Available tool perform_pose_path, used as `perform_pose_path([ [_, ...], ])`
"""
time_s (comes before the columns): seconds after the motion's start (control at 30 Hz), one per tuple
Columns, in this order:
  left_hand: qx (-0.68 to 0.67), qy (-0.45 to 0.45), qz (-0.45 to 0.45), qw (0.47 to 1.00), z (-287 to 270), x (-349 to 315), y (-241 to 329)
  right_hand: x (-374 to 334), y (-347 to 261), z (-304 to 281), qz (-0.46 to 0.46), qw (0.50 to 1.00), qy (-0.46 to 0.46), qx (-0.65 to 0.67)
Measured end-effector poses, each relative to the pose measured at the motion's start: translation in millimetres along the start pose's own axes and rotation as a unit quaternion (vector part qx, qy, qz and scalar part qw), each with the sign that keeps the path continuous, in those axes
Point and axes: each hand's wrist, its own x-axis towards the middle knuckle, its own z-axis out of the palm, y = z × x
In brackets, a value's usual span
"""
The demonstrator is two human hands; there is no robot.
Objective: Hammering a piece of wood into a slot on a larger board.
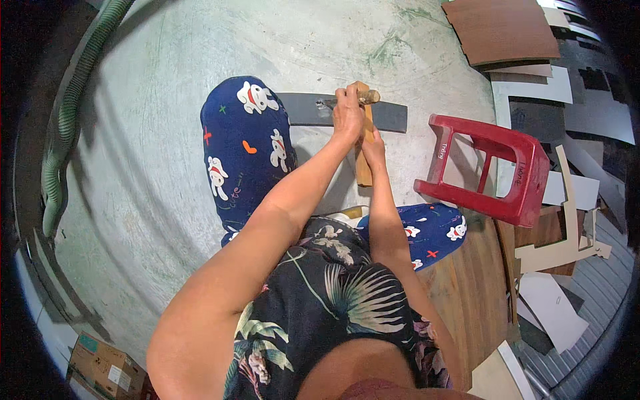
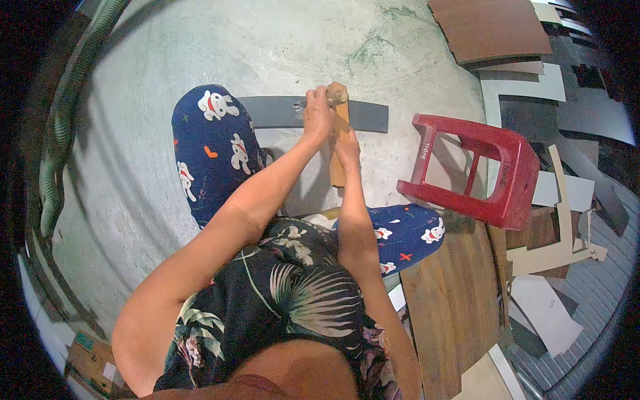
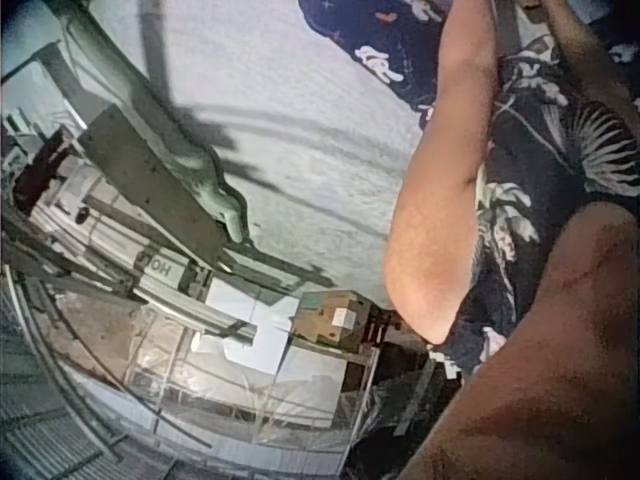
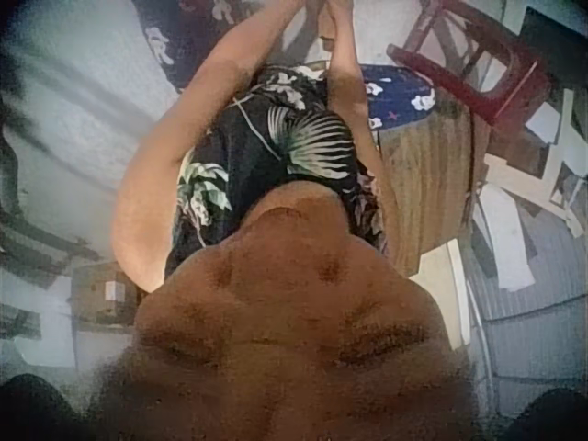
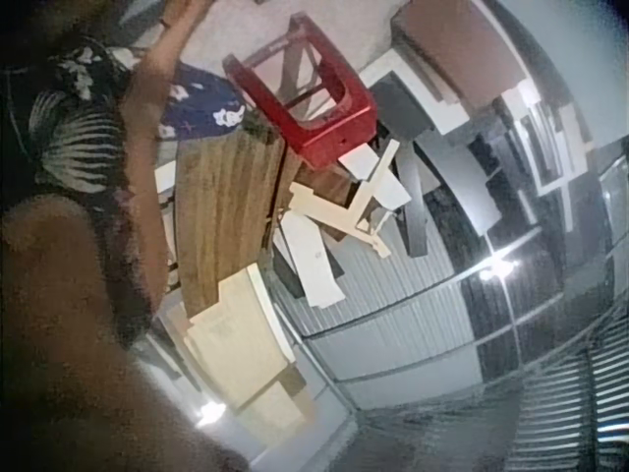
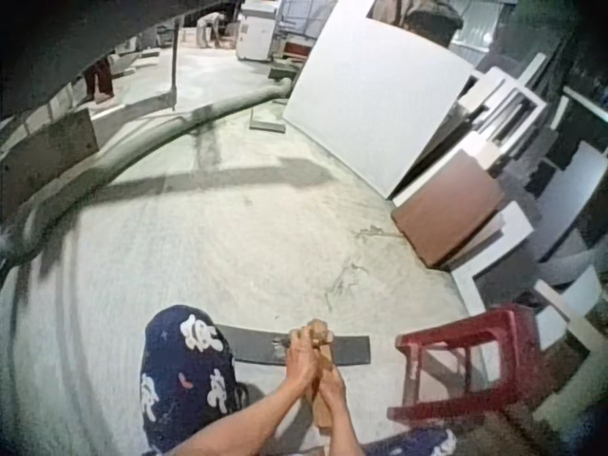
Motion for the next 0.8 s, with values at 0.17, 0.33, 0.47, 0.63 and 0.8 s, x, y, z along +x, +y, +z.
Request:
perform_pose_path([
  [0.17,-0.002,0.032,0.028,0.999,5,7,-2,0,-2,-8,-0.016,1.000,-0.001,-0.014],
  [0.33,-0.026,0.024,-0.011,0.999,5,15,-5,-6,-22,-20,-0.078,0.997,-0.005,0.009],
  [0.47,-0.025,0.059,0.005,0.998,5,18,-4,-18,-50,-34,-0.186,0.980,0.037,0.053],
  [0.63,-0.026,0.073,-0.006,0.997,8,27,-11,-60,-114,-50,-0.239,0.965,0.047,0.094],
  [0.8,-0.033,0.059,-0.009,0.998,7,24,-5,-82,-128,-49,-0.290,0.955,0.041,0.048],
])
